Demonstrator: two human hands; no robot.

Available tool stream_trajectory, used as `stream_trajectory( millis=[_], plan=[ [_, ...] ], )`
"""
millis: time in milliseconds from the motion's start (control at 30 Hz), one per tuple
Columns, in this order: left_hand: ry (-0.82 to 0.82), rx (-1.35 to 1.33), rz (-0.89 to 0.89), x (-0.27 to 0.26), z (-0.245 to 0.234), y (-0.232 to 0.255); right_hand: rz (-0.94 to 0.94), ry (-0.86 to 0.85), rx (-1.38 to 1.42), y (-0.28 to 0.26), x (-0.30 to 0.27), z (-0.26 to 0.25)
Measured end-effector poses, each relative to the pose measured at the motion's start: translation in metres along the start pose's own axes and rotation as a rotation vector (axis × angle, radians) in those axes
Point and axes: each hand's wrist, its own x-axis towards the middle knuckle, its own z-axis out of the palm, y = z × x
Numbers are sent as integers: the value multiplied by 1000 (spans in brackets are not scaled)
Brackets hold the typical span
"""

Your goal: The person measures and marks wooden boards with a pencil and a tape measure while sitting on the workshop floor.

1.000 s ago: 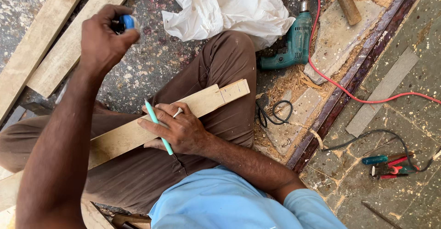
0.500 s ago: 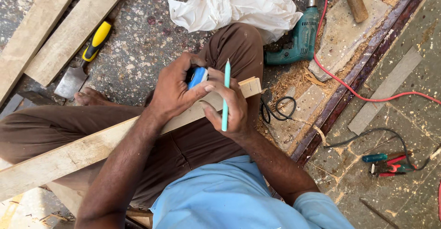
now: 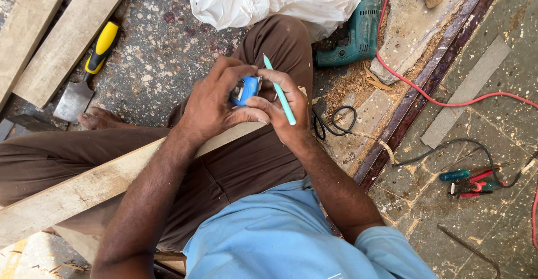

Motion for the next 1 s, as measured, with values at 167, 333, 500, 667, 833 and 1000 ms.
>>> stream_trajectory(
  millis=[167, 333, 500, 667, 833, 1000],
  plan=[
    [-149, 142, 62, -4, 3, 4, 34, -102, -142, 1, -17, -31],
    [-124, 204, 133, -4, 4, 11, -46, -68, 42, 11, -33, -61],
    [-3, 341, 23, -2, 7, 11, -134, 425, 383, 11, -29, -164],
    [94, 348, -82, -2, 10, 5, -56, 657, 575, 16, -24, -190],
    [123, 318, -186, 1, 11, -1, -61, 413, 8, 34, -28, -96],
    [219, 263, -238, -6, 4, 15, -184, 245, -487, 40, -35, -69]
  ],
)
